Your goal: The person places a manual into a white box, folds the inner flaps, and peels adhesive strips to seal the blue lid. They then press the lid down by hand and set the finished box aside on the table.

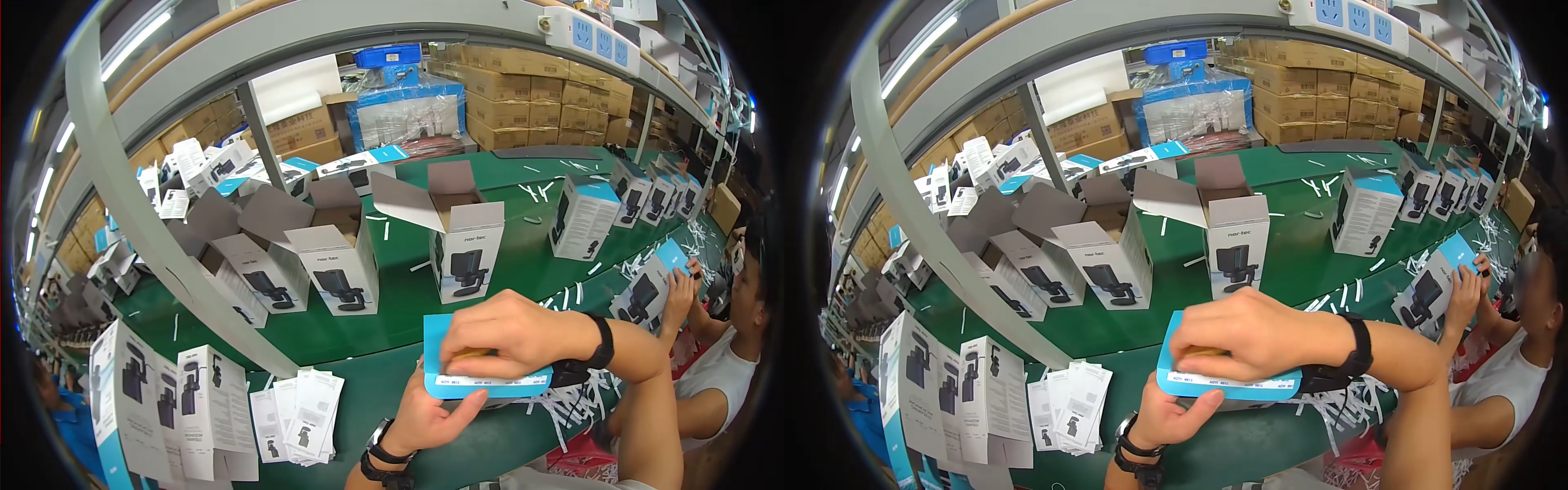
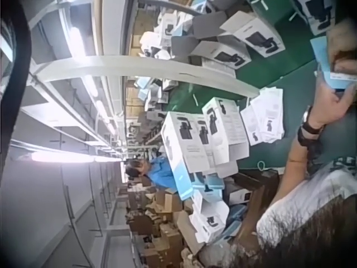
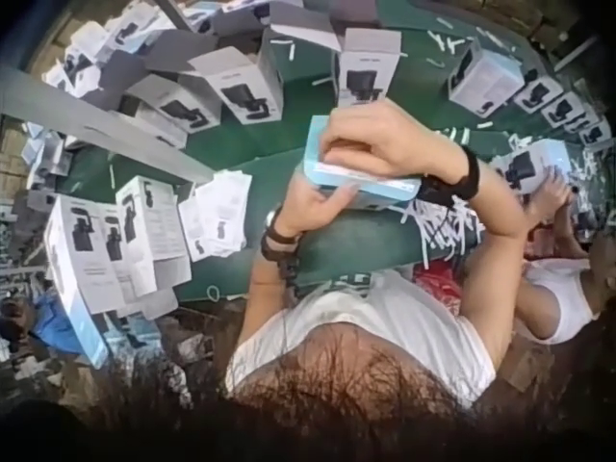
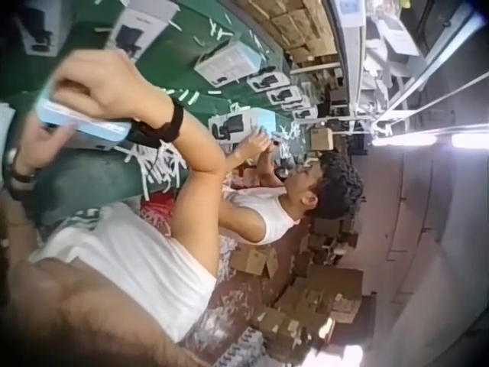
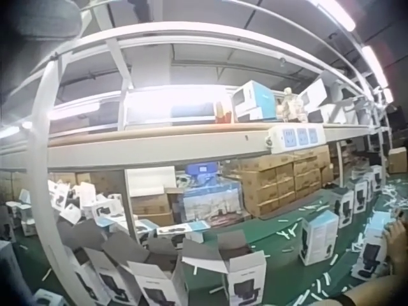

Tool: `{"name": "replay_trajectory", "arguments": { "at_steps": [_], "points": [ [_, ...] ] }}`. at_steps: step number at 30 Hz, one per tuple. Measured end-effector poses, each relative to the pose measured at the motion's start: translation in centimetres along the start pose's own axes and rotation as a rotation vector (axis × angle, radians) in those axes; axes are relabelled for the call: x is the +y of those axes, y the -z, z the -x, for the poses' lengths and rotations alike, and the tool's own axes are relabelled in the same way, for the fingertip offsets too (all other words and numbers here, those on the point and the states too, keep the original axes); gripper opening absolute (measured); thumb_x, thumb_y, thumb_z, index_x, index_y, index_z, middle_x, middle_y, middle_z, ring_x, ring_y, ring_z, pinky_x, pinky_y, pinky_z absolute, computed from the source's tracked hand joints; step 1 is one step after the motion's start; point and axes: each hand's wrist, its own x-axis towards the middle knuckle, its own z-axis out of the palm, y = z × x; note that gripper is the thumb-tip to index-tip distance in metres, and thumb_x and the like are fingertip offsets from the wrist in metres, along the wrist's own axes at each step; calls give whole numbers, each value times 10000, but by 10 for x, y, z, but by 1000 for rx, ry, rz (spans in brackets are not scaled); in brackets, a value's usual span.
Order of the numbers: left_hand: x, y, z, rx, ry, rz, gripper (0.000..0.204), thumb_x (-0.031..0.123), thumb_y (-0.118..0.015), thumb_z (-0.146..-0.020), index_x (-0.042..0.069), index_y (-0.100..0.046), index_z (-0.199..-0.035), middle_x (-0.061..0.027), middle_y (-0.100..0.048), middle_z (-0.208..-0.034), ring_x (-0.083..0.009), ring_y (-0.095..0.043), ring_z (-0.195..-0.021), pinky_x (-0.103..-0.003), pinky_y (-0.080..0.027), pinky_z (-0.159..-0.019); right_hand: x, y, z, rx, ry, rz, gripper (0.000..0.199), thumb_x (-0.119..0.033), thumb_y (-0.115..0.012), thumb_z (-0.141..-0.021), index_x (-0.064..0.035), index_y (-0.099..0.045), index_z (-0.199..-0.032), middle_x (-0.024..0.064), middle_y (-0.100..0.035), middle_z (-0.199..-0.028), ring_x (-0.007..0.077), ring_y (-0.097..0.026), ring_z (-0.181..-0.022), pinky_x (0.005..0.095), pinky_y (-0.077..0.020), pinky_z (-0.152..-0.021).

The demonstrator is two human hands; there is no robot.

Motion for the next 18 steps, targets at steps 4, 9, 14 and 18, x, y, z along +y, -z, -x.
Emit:
{"name": "replay_trajectory", "arguments": {
  "at_steps": [4, 9, 14, 18],
  "points": [
    [1, 1, -1, 22, 87, 44, 241, 91, -796, -811, 36, -706, -1028, -155, -693, -1136, -343, -637, -1056, -420, -493, -913, -19, 11, 0, -119, -71, -80, 156, -127, -758, -866, -80, -668, -984, 41, -651, -854, 242, -643, -709, 339, -499, -575],
    [-2, 1, -3, 209, -39, 78, 331, 79, -810, -778, 48, -690, -1086, -162, -680, -1160, -353, -611, -1148, -462, -445, -1026, -23, 16, 4, 19, -81, -91, 180, -162, -767, -869, -77, -658, -983, 37, -643, -842, 220, -626, -686, 322, -480, -568],
    [-6, 11, -21, 511, -213, 310, 328, 44, -815, -741, 51, -699, -1048, -174, -661, -1193, -407, -554, -1240, -538, -369, -1117, -33, 45, 85, 1067, -149, -149, 280, -192, -810, -825, -77, -660, -1031, 9, -566, -796, 93, -477, -646, 244, -385, -570],
    [-16, 37, -15, 101, -163, -3, 283, 22, -811, -730, 64, -721, -995, -174, -659, -1200, -443, -525, -1273, -589, -337, -1137, -45, 24, 145, 722, -664, 299, 467, -252, -849, -806, -38, -687, -1188, 44, -616, -873, 106, -496, -682, 222, -380, -591]
  ]
}}
